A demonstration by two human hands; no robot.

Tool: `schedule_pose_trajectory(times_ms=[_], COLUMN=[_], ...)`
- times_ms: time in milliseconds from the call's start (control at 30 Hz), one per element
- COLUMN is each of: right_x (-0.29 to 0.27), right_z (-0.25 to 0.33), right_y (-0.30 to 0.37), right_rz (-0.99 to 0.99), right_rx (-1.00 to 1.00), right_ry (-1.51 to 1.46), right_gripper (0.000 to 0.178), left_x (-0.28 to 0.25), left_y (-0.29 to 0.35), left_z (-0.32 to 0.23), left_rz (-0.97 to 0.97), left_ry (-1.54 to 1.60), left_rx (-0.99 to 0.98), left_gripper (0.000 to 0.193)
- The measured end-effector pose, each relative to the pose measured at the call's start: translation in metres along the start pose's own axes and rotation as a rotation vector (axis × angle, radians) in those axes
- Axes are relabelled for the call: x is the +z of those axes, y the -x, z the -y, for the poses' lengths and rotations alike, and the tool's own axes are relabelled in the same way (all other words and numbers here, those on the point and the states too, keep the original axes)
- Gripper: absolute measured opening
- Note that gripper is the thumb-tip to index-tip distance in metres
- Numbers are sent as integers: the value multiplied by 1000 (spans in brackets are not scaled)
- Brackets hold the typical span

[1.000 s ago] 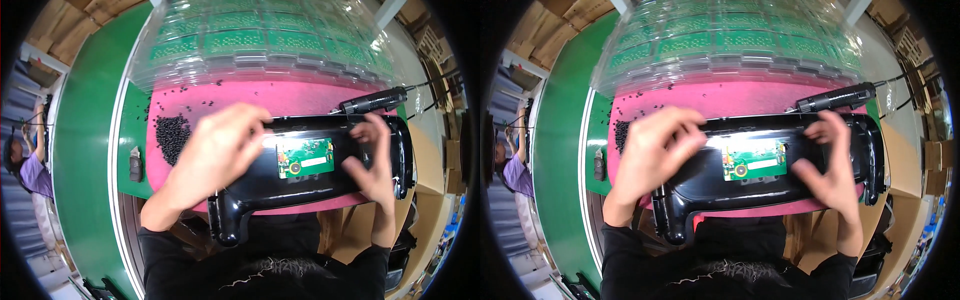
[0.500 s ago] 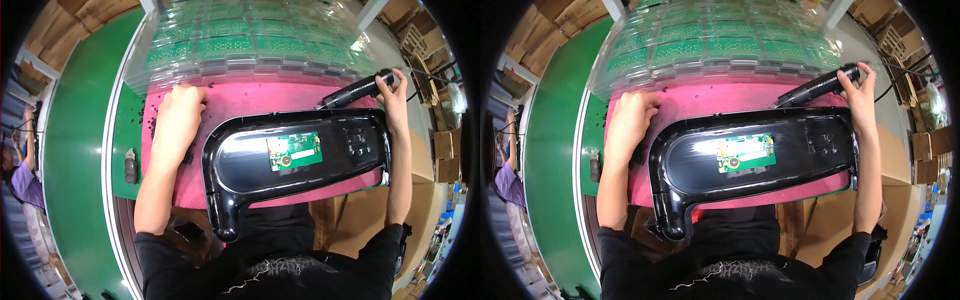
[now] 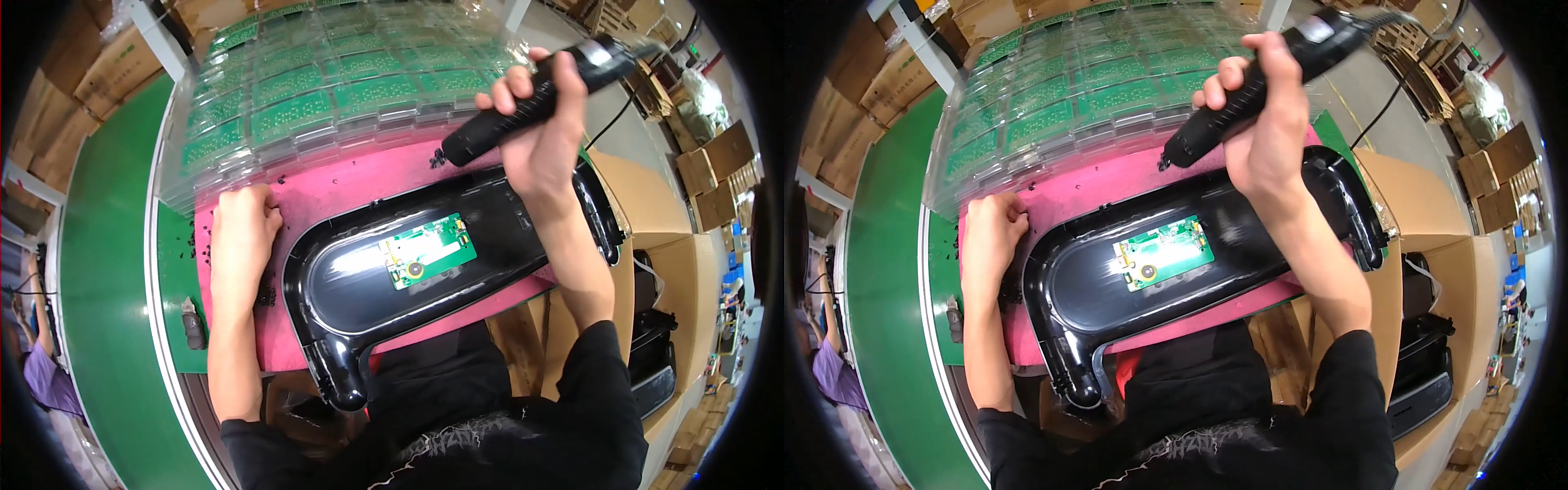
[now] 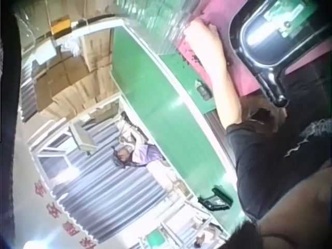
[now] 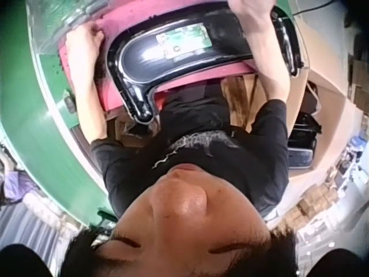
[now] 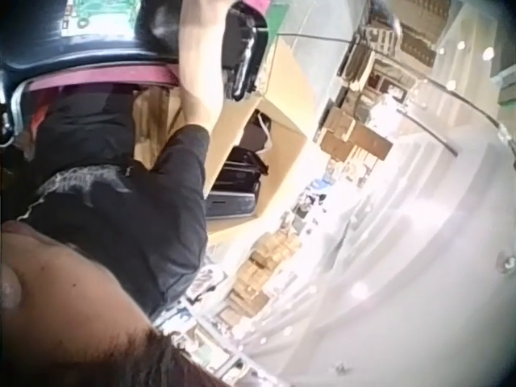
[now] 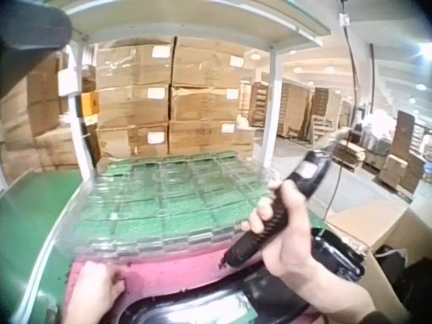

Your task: Assembling electronic components by placing a circuit board into a plastic housing and securing it with an electric screwdriver.

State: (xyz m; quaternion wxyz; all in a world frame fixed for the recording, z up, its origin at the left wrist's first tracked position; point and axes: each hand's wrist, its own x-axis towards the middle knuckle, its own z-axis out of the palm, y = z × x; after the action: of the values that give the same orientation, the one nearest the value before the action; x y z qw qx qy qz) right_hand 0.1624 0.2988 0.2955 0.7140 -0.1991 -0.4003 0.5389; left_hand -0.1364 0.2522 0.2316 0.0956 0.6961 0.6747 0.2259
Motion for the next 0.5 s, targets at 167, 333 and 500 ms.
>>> schedule_pose_trajectory(times_ms=[167,333,500], right_x=[37,36,37], right_z=[22,31,34], right_y=[41,60,71], right_rz=[53,462,425], right_rx=[-84,-34,-63], right_ry=[-120,-200,-125], right_gripper=[42,52,52], left_x=[-6,-5,1], left_y=[13,35,38], left_z=[-35,-65,-66], left_rz=[6,298,364], left_ry=[540,1000,1051], left_rx=[50,251,219], left_gripper=[14,15,13])
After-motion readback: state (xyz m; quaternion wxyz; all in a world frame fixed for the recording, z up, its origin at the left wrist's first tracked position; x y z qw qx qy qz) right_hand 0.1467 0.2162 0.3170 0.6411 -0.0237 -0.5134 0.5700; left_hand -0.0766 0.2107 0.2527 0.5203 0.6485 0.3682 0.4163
